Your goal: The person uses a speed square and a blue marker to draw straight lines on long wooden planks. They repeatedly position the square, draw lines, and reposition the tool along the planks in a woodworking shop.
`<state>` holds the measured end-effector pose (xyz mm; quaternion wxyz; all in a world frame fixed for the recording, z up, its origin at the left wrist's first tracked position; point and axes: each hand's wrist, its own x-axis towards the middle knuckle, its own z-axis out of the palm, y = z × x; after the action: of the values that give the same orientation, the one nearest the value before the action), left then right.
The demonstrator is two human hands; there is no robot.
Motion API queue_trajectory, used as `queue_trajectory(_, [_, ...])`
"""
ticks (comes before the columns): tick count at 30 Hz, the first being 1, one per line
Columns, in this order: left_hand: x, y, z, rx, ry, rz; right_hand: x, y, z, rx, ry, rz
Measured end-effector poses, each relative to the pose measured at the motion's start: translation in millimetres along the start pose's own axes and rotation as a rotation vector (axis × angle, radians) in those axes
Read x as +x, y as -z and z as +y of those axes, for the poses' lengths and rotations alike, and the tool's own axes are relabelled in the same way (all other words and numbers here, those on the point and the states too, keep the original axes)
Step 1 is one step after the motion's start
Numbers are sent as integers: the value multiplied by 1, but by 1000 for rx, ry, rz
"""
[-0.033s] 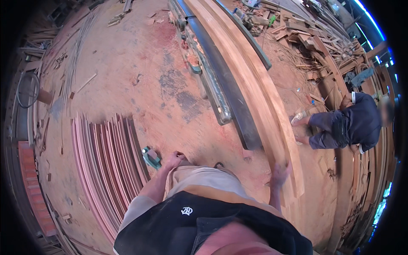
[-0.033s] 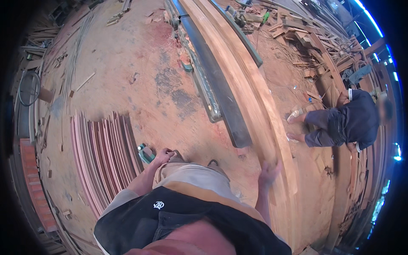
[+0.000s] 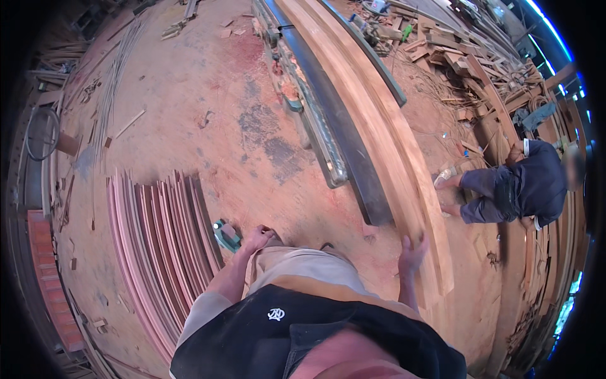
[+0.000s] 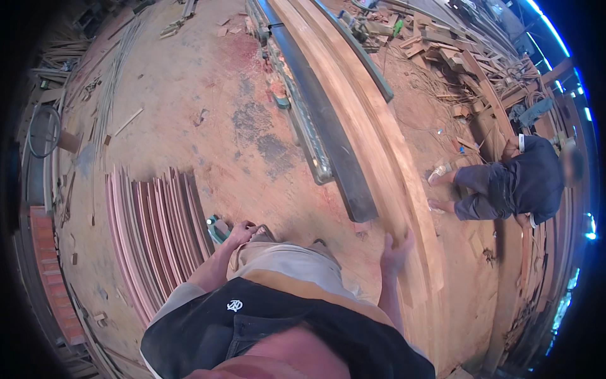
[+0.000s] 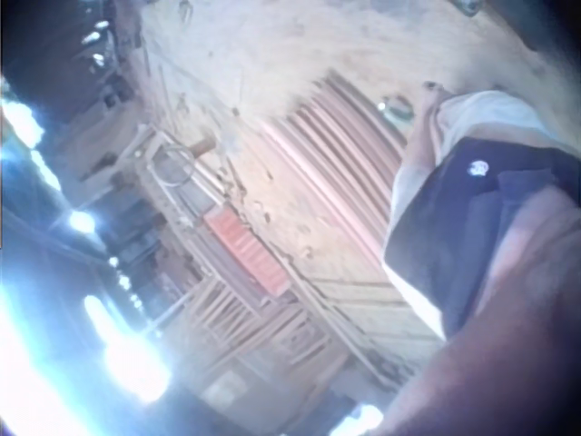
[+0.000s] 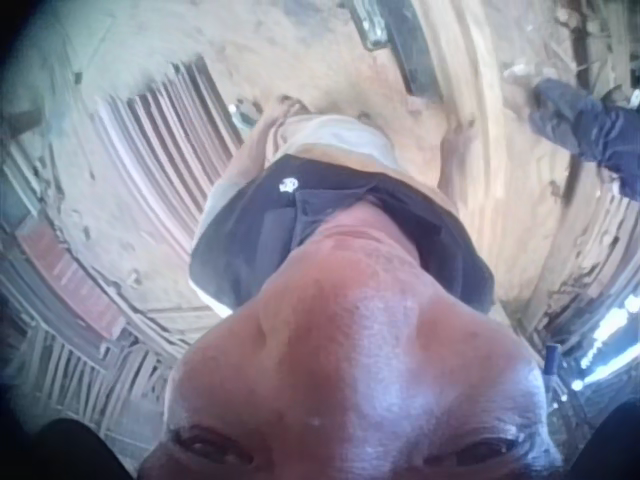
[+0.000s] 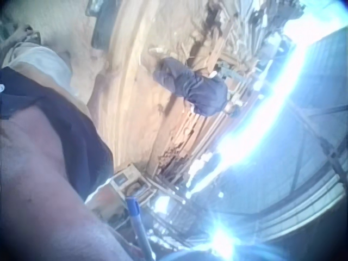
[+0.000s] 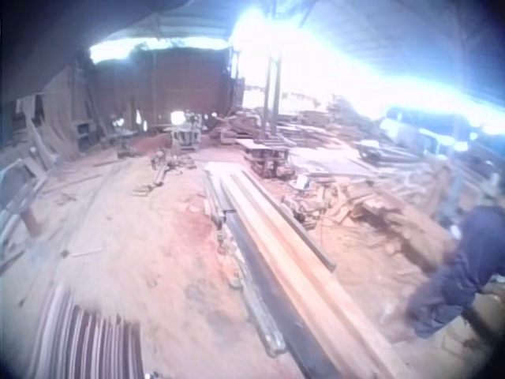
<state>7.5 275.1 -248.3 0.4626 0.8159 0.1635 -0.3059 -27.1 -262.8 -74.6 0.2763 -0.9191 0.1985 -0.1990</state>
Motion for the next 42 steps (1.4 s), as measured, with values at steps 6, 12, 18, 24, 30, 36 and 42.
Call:
queue_trajectory(6, [20,84,-29,-80,115,90,56,-117,-148,164,212,-302])
queue_trajectory(12, [57,130,-26,-297,216,82,165,-217,-245,113,327,-347])
queue_trajectory(18, [114,163,-34,-245,232,265,295,-321,-324,299,384,-367])
queue_trajectory(24, [161,218,-8,-599,432,384,432,-438,-386,8,589,-292])
queue_trajectory(30, [216,247,-6,-463,456,504,533,-536,-432,-282,486,-234])
queue_trajectory(36, [277,328,16,-520,516,296,541,-556,-428,-316,414,-256])
queue_trajectory(42, [410,526,63,-272,382,355,539,-551,-444,-241,342,-204])
